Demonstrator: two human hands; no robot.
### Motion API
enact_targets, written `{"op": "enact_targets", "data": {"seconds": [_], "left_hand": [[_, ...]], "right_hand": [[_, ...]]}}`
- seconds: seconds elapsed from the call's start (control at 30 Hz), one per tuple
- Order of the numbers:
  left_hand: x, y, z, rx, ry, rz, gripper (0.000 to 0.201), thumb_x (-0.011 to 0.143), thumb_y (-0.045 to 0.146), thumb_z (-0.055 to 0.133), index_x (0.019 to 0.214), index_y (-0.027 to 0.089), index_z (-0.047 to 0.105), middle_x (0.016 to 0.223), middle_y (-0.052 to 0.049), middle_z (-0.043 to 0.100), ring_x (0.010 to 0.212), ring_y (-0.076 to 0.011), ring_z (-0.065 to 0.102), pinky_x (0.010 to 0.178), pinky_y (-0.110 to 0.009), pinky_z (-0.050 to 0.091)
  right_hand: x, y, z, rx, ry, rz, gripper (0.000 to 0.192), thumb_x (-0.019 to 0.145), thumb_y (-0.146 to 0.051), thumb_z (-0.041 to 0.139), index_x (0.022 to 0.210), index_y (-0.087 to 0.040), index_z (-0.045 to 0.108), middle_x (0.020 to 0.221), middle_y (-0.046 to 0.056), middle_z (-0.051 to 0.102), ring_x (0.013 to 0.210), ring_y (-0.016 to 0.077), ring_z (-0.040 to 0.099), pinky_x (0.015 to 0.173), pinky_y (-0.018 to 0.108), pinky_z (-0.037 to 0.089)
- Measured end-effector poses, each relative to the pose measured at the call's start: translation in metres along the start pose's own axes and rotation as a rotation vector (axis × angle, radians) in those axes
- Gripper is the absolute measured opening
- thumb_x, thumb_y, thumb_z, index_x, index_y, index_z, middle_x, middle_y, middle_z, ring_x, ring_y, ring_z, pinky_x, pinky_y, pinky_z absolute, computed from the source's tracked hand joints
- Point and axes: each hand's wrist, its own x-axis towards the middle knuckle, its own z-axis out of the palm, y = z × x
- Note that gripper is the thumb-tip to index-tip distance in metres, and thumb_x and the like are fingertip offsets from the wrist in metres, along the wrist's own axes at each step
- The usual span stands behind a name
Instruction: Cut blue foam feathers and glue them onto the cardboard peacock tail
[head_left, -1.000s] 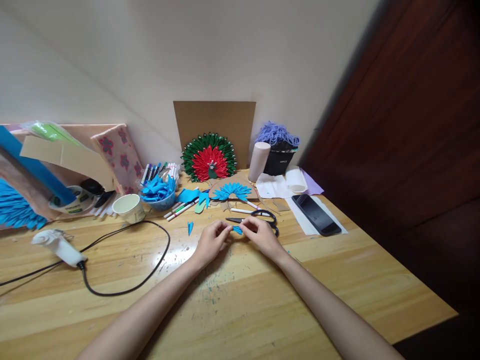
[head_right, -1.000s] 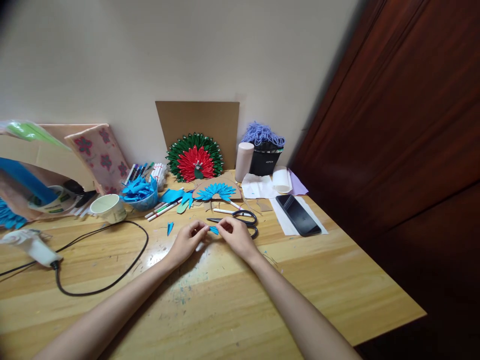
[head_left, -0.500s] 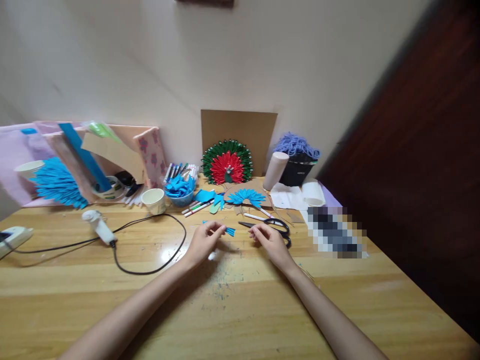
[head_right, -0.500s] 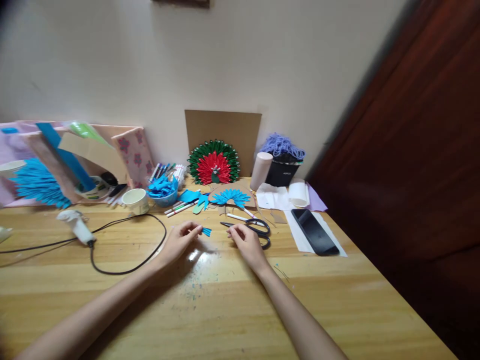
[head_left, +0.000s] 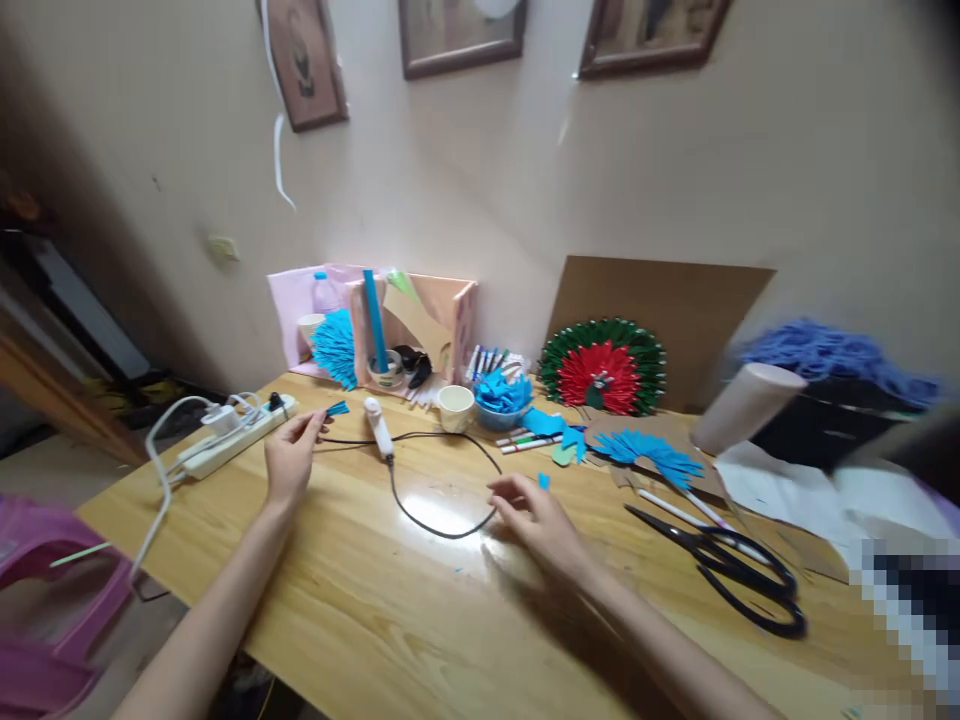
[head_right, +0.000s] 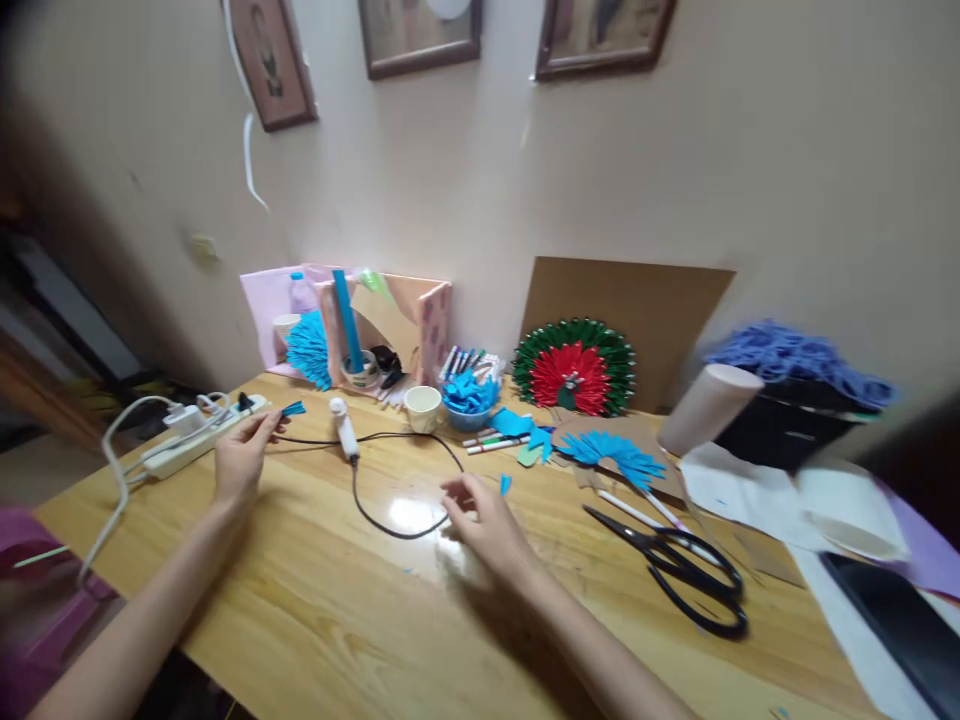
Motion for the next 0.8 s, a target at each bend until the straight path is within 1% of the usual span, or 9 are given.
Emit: {"op": "enact_targets", "data": {"seconds": [0.07, 0.13, 0.23, 0.27, 0.33, 0.4, 0.53, 0.67, 0.8], "left_hand": [[0.015, -0.020, -0.006, 0.014, 0.064, -0.080, 0.037, 0.065, 0.046, 0.060, 0.076, 0.011, 0.067, 0.072, -0.008, 0.068, 0.064, -0.0152, 0.058, 0.055, -0.023, 0.043], [0.020, -0.038, -0.007, 0.017, 0.057, -0.185, 0.038, 0.063, 0.046, 0.062, 0.076, 0.010, 0.067, 0.072, -0.009, 0.069, 0.065, -0.0164, 0.060, 0.053, -0.022, 0.043], [0.017, -0.057, -0.007, 0.001, 0.034, -0.227, 0.039, 0.063, 0.045, 0.063, 0.080, 0.010, 0.068, 0.078, -0.011, 0.070, 0.073, -0.0194, 0.064, 0.053, -0.022, 0.045], [0.015, -0.060, -0.008, -0.018, 0.024, -0.240, 0.039, 0.064, 0.045, 0.063, 0.081, 0.010, 0.068, 0.080, -0.012, 0.070, 0.075, -0.0199, 0.064, 0.054, -0.022, 0.045], [0.013, -0.064, -0.008, -0.057, -0.027, -0.281, 0.039, 0.065, 0.045, 0.062, 0.081, 0.010, 0.068, 0.081, -0.012, 0.070, 0.075, -0.0205, 0.066, 0.054, -0.022, 0.047], [0.013, -0.066, -0.009, -0.067, -0.062, -0.300, 0.037, 0.065, 0.044, 0.062, 0.079, 0.010, 0.068, 0.078, -0.012, 0.070, 0.073, -0.0205, 0.066, 0.054, -0.023, 0.047], [0.012, -0.066, -0.009, -0.071, -0.100, -0.309, 0.034, 0.066, 0.043, 0.062, 0.076, 0.010, 0.068, 0.078, -0.011, 0.070, 0.075, -0.0203, 0.066, 0.055, -0.023, 0.048], [0.007, -0.064, -0.004, -0.068, -0.147, -0.325, 0.032, 0.067, 0.041, 0.063, 0.075, 0.011, 0.068, 0.075, -0.010, 0.070, 0.071, -0.0197, 0.066, 0.053, -0.023, 0.048], [0.000, -0.061, 0.000, -0.056, -0.195, -0.347, 0.028, 0.066, 0.038, 0.064, 0.073, 0.011, 0.068, 0.069, -0.008, 0.070, 0.066, -0.0187, 0.066, 0.052, -0.023, 0.047]], "right_hand": [[0.041, -0.012, 0.042, -0.064, -0.058, -0.068, 0.030, 0.078, -0.034, 0.054, 0.103, -0.017, 0.054, 0.092, 0.007, 0.060, 0.082, 0.0182, 0.057, 0.074, 0.031, 0.047], [0.081, -0.022, 0.084, -0.162, -0.022, -0.134, 0.039, 0.073, -0.033, 0.060, 0.106, -0.016, 0.052, 0.102, 0.010, 0.057, 0.095, 0.0221, 0.053, 0.084, 0.035, 0.043], [0.130, -0.027, 0.135, -0.272, 0.039, -0.092, 0.048, 0.069, -0.034, 0.063, 0.109, -0.011, 0.050, 0.105, 0.016, 0.055, 0.102, 0.0275, 0.049, 0.088, 0.039, 0.037], [0.142, -0.026, 0.148, -0.283, 0.045, -0.080, 0.044, 0.068, -0.033, 0.064, 0.104, -0.011, 0.052, 0.102, 0.016, 0.057, 0.100, 0.0277, 0.050, 0.087, 0.038, 0.037], [0.158, -0.022, 0.163, -0.264, 0.047, -0.057, 0.028, 0.070, -0.029, 0.061, 0.092, -0.013, 0.056, 0.093, 0.013, 0.060, 0.091, 0.0255, 0.053, 0.081, 0.035, 0.038], [0.164, -0.017, 0.167, -0.237, 0.041, -0.043, 0.016, 0.075, -0.026, 0.054, 0.085, -0.015, 0.058, 0.085, 0.010, 0.062, 0.083, 0.0229, 0.055, 0.074, 0.032, 0.039], [0.147, -0.009, 0.147, -0.088, 0.065, -0.045, 0.028, 0.083, -0.035, 0.041, 0.094, -0.015, 0.058, 0.084, 0.006, 0.062, 0.076, 0.0203, 0.056, 0.067, 0.029, 0.040], [0.113, -0.002, 0.121, 0.099, 0.053, -0.059, 0.037, 0.082, -0.045, 0.044, 0.096, -0.014, 0.060, 0.081, 0.005, 0.061, 0.073, 0.0189, 0.055, 0.067, 0.028, 0.041], [0.091, 0.004, 0.116, 0.165, -0.037, -0.027, 0.037, 0.081, -0.046, 0.046, 0.089, -0.013, 0.060, 0.072, 0.004, 0.059, 0.064, 0.0168, 0.053, 0.060, 0.027, 0.041]]}}
